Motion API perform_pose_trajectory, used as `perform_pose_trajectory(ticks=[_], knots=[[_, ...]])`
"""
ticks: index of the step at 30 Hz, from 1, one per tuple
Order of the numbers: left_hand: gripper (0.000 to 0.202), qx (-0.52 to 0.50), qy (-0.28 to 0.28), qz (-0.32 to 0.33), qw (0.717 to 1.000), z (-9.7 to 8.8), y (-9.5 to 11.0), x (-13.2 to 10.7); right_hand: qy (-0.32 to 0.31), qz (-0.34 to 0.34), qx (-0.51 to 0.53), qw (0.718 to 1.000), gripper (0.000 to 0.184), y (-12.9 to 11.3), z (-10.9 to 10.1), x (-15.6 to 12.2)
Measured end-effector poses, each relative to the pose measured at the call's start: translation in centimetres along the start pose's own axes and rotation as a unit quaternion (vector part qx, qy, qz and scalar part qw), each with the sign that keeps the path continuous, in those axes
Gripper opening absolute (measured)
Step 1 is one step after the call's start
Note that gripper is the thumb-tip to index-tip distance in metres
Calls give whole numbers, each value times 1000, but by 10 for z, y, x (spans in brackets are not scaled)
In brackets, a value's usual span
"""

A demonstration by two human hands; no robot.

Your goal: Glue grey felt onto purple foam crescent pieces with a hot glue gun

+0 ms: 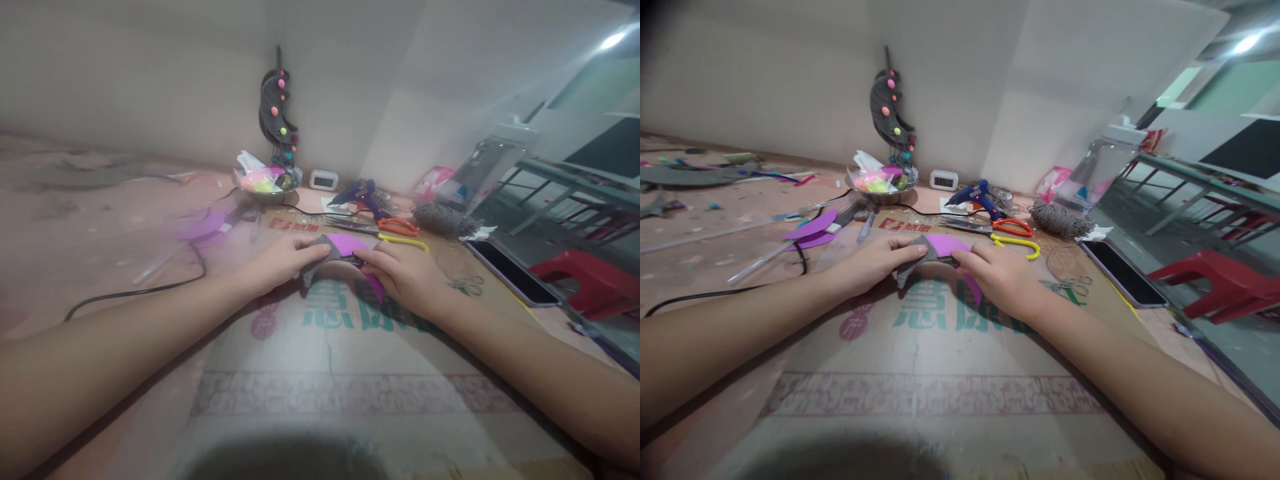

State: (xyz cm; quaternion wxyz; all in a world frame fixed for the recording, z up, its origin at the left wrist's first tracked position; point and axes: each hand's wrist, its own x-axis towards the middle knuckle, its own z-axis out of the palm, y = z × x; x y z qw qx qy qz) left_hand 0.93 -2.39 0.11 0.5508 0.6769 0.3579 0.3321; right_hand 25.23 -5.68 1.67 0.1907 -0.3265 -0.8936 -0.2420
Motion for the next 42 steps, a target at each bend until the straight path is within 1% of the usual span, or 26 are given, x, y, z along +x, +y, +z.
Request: perform_pose_trajectory(ticks=[7, 13, 15, 21, 27, 36, 42], knots=[[30, -2, -2, -10, 1000, 1, 1, 0, 10, 4, 14, 1000, 32, 0, 0, 0], [30, 14, -2, -12, 1000, 1, 4, -1, 27, 48, 45, 997, 33, -2, 1, 0], [30, 10, -1, -14, 1000, 1, 4, -1, 25, 41, 43, 998, 32, -2, 1, 0], [32, 11, -4, -5, 1000, 0, 1, 0, 31, -9, 4, 999, 31, -2, 0, 1], [30, -7, -22, -3, 1000, 1, 0, 0, 31, -13, -1, 999, 31, -3, 1, 1], [31, -17, -27, -16, 999, 1, -2, 0, 30, -14, 1, 999, 31, -2, 1, 0], [33, 19, -27, -1, 999, -1, -2, 1, 24, -15, 9, 1000, 29, -1, 1, 0]])
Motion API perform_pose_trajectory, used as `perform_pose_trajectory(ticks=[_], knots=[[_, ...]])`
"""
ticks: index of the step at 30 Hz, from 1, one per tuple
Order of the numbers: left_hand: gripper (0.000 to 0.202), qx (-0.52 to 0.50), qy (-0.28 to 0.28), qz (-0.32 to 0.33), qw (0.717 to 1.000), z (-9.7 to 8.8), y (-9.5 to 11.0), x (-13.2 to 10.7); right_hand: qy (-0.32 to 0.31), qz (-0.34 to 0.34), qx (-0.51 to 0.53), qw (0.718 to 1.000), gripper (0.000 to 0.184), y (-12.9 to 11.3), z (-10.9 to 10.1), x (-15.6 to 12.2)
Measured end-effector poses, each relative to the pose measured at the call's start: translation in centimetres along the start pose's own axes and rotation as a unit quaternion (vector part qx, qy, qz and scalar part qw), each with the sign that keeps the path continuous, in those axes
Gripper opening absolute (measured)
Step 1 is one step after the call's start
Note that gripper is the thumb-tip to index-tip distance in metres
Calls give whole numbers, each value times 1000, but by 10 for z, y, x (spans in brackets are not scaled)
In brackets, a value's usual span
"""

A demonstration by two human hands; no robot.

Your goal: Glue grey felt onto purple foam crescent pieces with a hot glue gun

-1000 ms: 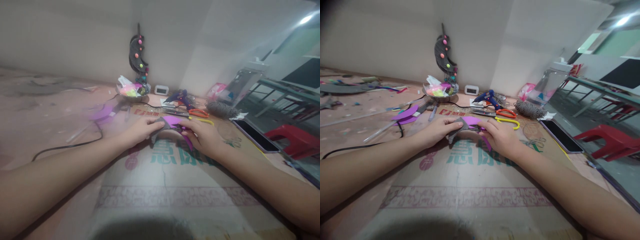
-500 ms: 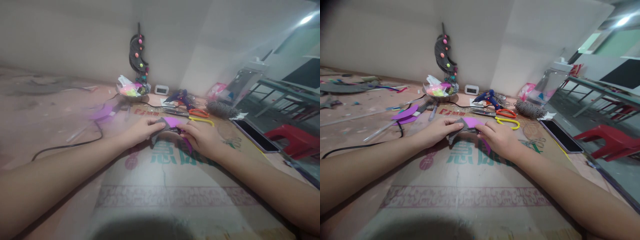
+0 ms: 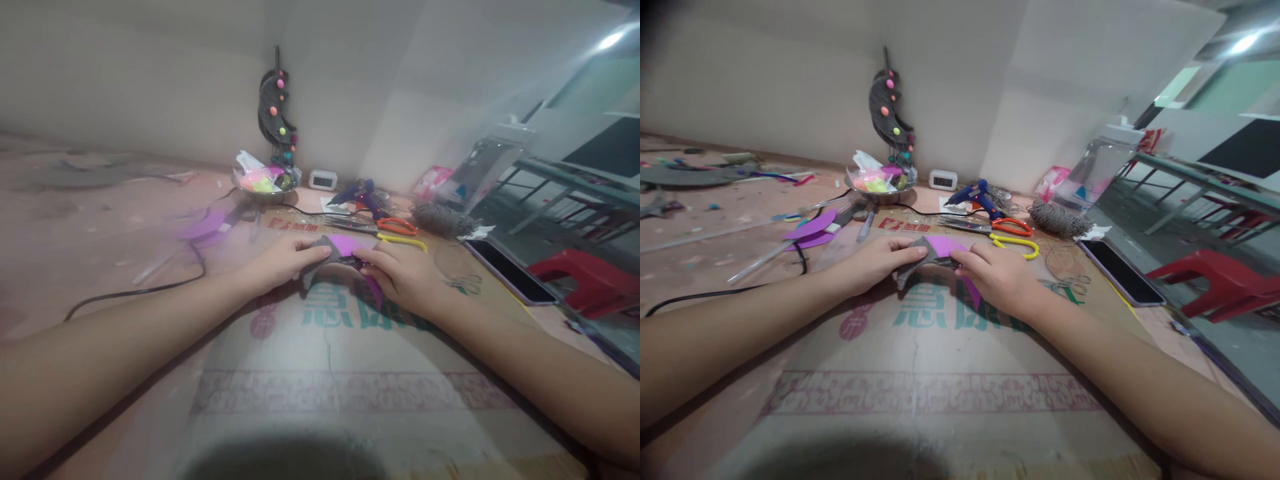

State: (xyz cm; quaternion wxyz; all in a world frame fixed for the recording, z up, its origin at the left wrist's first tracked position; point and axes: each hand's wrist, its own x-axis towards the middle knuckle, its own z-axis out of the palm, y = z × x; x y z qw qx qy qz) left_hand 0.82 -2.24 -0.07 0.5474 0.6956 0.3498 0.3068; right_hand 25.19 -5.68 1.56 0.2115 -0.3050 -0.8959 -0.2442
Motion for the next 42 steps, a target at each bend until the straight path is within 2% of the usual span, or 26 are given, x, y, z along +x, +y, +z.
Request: perform_pose_trajectory(ticks=[18, 23, 35, 42], knots=[[32, 11, 23, -6, 1000, 2, 6, -2, 20, -4, 16, 1000, 26, 0, -1, 1], [31, 8, 19, 4, 1000, 1, 5, -1, 24, 20, 35, 999, 27, 1, 1, 0], [32, -16, 0, -4, 1000, 2, 1, -1, -7, 8, 10, 1000, 27, -2, -1, 0], [31, -15, -1, 6, 1000, 0, 3, -2, 7, -6, 10, 1000, 26, -2, -2, 1]])
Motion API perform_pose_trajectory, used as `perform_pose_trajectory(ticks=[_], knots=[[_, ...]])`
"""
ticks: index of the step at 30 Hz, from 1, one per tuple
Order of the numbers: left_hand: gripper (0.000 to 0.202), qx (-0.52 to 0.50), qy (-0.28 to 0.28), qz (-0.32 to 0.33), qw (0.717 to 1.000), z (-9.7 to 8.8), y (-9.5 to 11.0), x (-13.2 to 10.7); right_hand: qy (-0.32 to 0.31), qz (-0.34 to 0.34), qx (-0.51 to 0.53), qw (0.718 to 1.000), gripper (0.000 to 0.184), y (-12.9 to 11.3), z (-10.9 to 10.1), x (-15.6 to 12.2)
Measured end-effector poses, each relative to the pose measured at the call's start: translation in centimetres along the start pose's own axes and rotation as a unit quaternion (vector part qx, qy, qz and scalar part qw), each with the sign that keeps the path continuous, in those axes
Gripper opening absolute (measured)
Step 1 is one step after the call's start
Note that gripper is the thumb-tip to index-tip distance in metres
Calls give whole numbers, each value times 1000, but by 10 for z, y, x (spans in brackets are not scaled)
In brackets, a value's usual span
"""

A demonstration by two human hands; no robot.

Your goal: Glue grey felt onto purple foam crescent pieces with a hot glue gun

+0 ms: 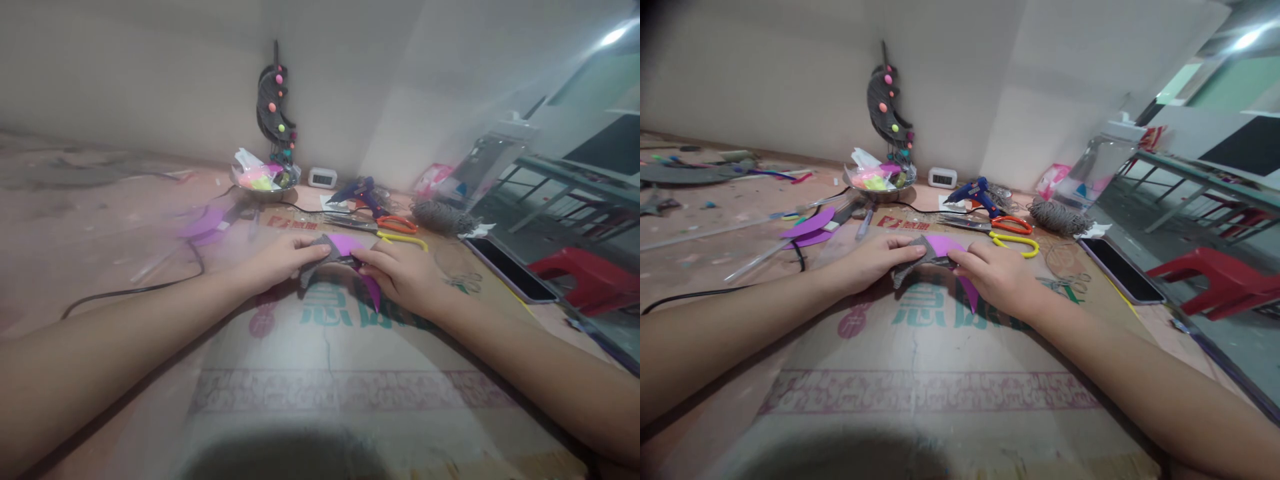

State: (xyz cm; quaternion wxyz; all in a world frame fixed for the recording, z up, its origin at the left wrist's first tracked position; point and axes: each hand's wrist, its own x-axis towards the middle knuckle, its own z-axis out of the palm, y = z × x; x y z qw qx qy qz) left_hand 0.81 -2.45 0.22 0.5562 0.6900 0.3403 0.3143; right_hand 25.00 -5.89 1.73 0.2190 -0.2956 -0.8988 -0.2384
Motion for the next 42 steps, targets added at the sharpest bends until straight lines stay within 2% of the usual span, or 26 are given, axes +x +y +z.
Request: perform_pose_trajectory(ticks=[4, 12, 20, 29, 35, 42], knots=[[32, -12, -13, -7, 1000, -1, -2, 1, 2, 2, 8, 1000, 26, 0, 0, 0], [34, -4, -2, -12, 1000, -1, 0, -1, 15, 4, 12, 1000, 27, 0, 2, 0], [31, -31, 1, -9, 999, 0, -3, 1, 22, 50, 60, 997, 27, 1, 3, -2], [30, -20, 5, -2, 1000, 0, -1, 1, 18, 5, 22, 1000, 26, 1, 3, -2], [32, 6, 13, -4, 1000, 1, 1, 0, 10, 2, 6, 1000, 25, 1, 2, -1], [33, -8, -7, -10, 1000, 0, 0, 0, 21, -14, -2, 1000, 25, -1, -1, 1]])
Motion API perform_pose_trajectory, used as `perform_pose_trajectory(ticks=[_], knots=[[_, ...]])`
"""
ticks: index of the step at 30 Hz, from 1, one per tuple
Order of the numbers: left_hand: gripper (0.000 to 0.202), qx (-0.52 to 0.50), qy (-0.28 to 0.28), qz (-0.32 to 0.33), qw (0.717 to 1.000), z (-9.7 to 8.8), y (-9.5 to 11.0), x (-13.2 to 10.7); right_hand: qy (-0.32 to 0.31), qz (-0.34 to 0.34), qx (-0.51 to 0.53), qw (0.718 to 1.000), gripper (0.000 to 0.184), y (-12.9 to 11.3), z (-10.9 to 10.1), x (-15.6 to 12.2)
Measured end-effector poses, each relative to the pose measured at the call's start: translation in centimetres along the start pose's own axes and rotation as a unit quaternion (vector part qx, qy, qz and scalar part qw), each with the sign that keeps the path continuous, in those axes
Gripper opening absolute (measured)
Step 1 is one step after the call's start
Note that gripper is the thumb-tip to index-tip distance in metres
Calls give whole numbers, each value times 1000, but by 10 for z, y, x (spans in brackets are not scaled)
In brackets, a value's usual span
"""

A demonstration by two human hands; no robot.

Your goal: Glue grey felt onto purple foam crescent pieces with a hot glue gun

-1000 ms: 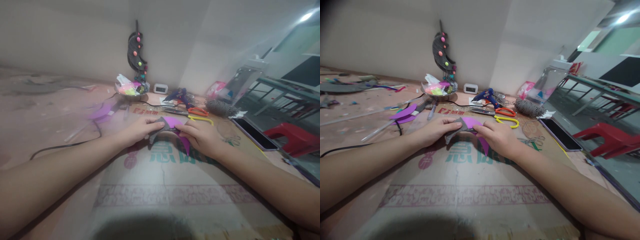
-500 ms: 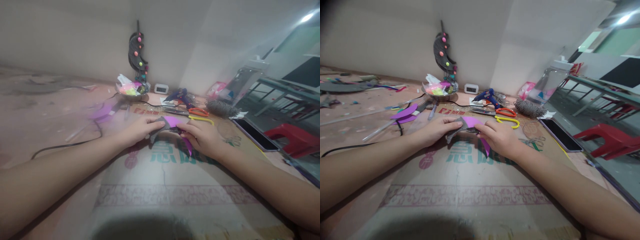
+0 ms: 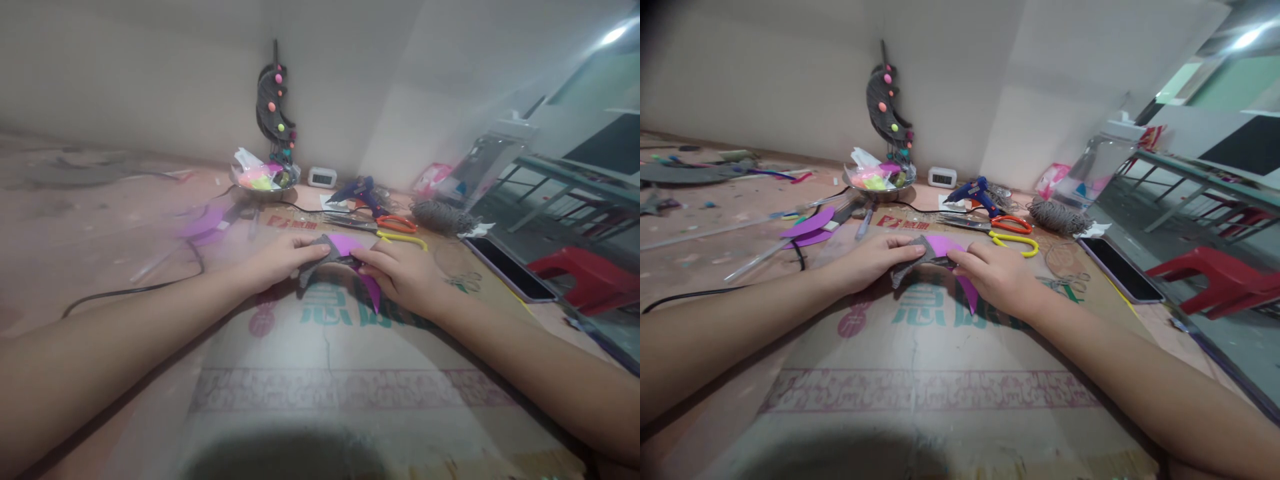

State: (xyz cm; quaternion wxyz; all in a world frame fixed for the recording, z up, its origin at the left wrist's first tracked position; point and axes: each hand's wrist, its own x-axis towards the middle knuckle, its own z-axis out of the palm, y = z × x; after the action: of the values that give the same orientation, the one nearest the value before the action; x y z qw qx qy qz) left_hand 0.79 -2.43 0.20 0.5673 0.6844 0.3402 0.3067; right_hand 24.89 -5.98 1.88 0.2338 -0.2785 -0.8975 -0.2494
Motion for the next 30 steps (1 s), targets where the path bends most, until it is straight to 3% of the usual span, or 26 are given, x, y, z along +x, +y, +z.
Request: perform_pose_trajectory(ticks=[13, 30], knots=[[28, -38, 2, 3, 999, 0, -1, 1, 7, 33, 39, 999, 27, 2, 5, -4], [28, -12, 17, 4, 1000, 1, -1, 0, -12, 17, -5, 1000, 30, 0, 1, -1]])
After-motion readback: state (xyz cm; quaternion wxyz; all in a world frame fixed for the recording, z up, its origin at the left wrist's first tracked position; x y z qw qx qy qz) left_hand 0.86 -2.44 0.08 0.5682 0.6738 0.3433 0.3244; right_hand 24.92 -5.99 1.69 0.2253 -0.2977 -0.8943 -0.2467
